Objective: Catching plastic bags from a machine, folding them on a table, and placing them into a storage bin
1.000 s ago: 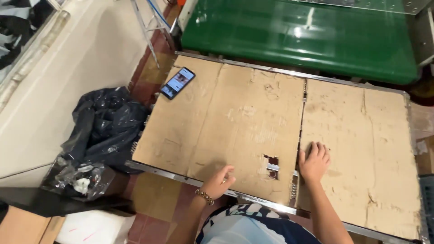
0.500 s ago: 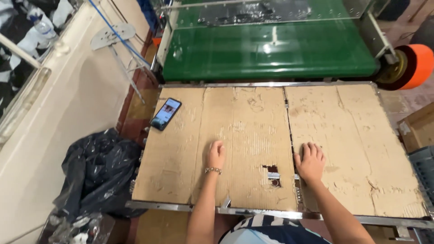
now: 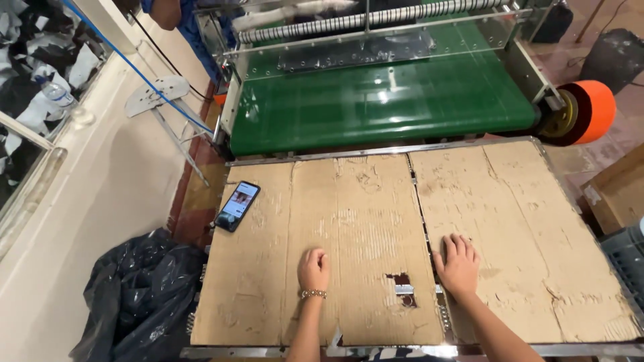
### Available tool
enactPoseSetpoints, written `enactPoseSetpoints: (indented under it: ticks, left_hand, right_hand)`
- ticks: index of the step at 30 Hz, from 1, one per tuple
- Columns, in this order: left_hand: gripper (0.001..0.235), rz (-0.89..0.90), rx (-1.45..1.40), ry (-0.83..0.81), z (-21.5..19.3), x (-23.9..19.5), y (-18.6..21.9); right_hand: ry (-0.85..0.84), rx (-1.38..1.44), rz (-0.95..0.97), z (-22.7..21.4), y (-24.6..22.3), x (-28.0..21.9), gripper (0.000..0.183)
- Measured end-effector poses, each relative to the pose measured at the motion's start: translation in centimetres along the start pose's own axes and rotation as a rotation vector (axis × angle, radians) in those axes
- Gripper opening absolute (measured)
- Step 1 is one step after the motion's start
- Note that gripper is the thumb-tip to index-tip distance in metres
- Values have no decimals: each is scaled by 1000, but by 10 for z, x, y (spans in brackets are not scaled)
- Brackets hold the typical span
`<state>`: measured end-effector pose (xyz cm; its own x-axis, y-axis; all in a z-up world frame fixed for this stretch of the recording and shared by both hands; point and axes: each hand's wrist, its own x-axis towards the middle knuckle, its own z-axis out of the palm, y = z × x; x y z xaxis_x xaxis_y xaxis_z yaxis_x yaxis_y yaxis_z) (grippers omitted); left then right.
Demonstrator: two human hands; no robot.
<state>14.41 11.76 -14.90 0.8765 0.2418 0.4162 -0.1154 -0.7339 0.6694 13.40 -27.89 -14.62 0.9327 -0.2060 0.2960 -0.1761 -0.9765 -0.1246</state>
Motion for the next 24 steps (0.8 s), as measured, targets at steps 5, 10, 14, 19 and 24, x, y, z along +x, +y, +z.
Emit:
enactPoseSetpoints:
  ticks: [5,10,14,19,24]
  left_hand:
    - [6,49,-34,15,-3,2,4]
    - [5,52,-29,23,-3,2,6]
    - [4,50,-39,26,-4,2,7]
    - [4,62,-43,30,-6,2,10]
    - [4,52,-31,29,-8,2,13]
  right_hand:
    - [1,128,-36,-13,-5,1,59]
    - [17,115,-44,-15,-6,2,60]
    - [43,100,-56,-17,-8,1,59]
    - [-3,114,-41,-19,-9,2,60]
    - [22,113,-50,-18,-8,1,60]
